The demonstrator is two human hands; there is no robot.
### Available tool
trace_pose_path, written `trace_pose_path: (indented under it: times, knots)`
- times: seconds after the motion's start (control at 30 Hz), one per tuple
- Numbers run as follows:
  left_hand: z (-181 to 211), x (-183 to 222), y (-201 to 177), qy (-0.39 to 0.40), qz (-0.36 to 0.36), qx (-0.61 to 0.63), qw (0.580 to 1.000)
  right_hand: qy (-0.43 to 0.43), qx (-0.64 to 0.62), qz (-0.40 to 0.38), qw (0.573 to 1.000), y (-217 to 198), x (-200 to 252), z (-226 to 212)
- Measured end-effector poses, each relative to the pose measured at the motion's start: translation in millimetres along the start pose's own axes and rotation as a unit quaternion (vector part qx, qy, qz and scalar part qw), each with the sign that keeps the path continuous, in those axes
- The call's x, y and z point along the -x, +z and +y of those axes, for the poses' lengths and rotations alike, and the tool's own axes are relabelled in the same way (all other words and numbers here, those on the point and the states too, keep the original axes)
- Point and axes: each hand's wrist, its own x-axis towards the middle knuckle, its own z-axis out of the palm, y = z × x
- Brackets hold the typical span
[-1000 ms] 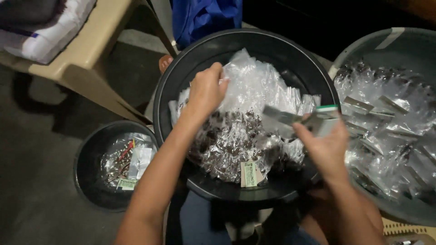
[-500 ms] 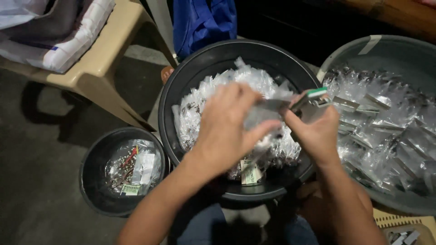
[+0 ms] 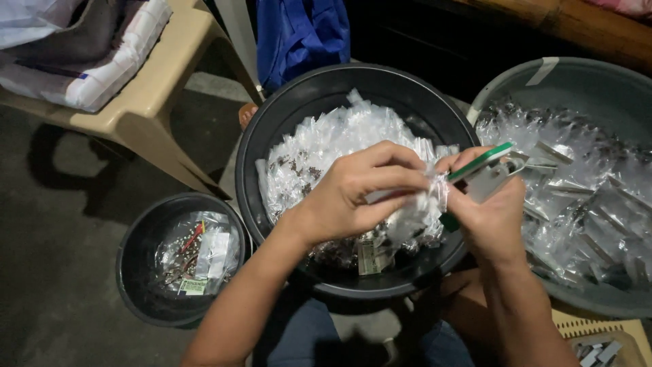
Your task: A person is manually stapling paper labels onto small plastic bags containing metal components to seal them.
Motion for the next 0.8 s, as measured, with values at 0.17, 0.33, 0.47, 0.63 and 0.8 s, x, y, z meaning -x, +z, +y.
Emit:
trace_pose_path:
  times: [0.17,0.33,0.47,0.63,0.8]
  knots:
    - [-16,14,15,-0.112,0.010,0.037,0.993,0.013,0.051,-0.005,0.999,-1,-3,8]
    - [-45,28,38,-0.161,0.118,-0.025,0.980,-0.112,0.112,0.045,0.986,-1,-19,20]
    - [-44,30,47,-0.184,0.126,-0.042,0.974,-0.118,0.051,0.153,0.980,0,-29,16]
    - [-47,29,67,-0.174,0.095,-0.061,0.978,-0.103,0.069,0.186,0.975,17,-43,79]
    - [-54,37,73,-0.195,0.109,-0.053,0.973,-0.031,0.076,0.196,0.977,21,-54,84]
